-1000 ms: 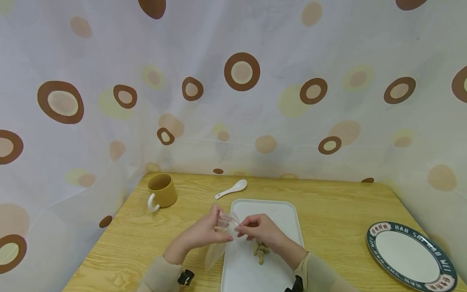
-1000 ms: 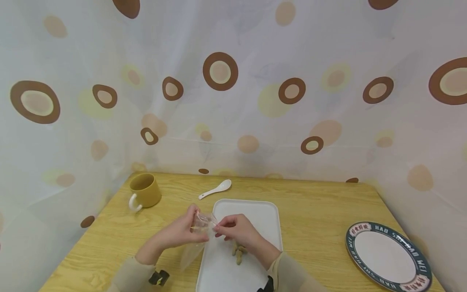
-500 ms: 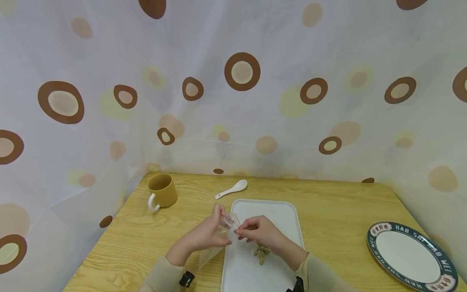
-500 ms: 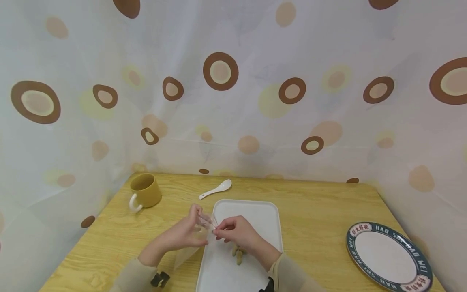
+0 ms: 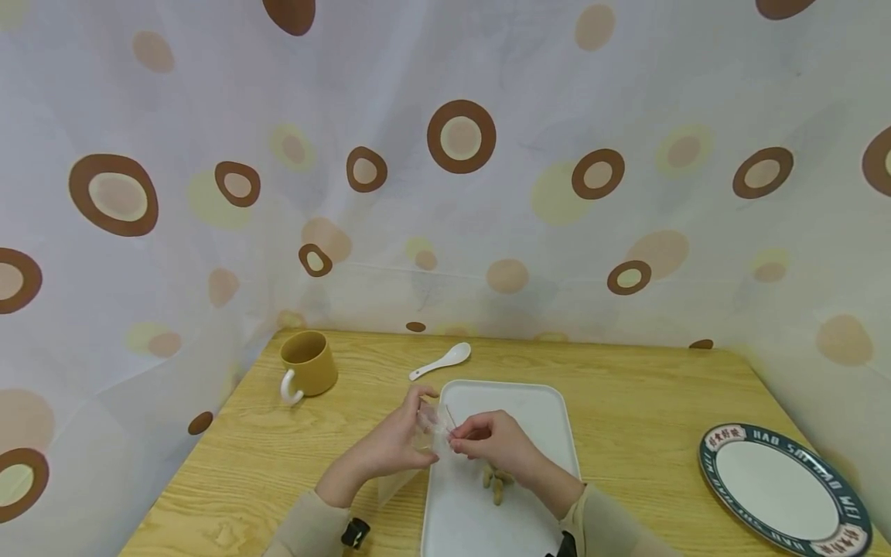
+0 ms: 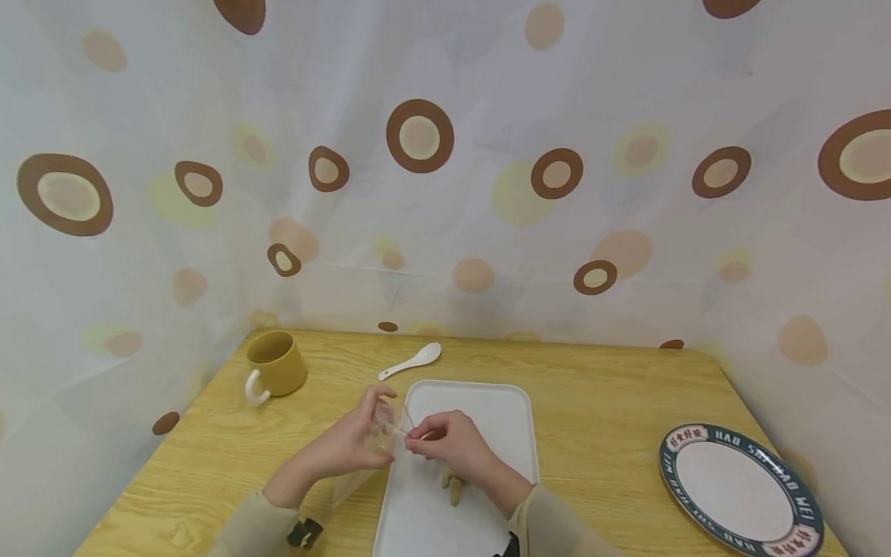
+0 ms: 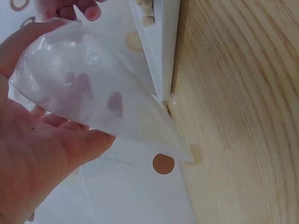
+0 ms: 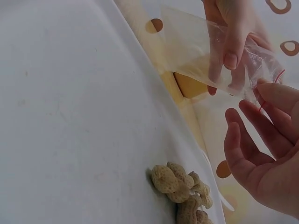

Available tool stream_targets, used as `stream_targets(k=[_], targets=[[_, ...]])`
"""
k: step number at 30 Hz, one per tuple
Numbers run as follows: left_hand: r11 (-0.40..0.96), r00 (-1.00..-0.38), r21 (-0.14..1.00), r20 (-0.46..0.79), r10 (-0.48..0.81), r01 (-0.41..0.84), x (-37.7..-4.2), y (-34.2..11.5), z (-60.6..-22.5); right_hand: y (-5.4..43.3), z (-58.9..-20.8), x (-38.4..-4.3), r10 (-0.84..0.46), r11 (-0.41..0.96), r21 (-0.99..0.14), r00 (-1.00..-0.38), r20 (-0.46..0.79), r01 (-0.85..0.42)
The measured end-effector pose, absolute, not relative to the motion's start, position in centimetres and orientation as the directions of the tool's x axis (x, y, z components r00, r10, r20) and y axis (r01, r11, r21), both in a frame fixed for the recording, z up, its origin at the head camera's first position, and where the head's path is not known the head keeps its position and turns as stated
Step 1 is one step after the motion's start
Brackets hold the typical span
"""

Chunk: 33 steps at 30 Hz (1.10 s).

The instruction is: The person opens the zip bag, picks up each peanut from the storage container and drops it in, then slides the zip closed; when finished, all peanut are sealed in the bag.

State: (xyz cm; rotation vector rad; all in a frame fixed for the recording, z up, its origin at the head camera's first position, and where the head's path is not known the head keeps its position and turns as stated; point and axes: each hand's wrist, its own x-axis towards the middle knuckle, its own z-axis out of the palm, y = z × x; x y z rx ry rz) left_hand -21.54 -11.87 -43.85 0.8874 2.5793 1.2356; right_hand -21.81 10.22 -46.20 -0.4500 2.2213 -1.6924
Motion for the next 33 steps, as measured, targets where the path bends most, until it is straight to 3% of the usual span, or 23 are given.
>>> stream_targets(k=[6, 15, 33], targets=[[0.572, -0.837, 0.701, 0.066, 0.543, 0.426, -21.5, -11.8, -43.9, 9.9, -46.1, -21.5, -0.420, 0.305, -0.940, -0.907, 0.012, -0.153], [0.588, -0.876, 0.739, 0.007, 0.483, 0.330, -21.5, -11.7, -43.9, 9.7, -45.9, -21.3, -0.400, 0.379, -0.903, -0.916, 0.038, -0.203], [0.566, -0.843, 0.706, 0.082, 0.531, 0.426, -21.5, -11.8, -44.3, 11.0, -45.7, -21.3, -0.429, 0.338, -0.922, -0.903, 0.028, -0.189]])
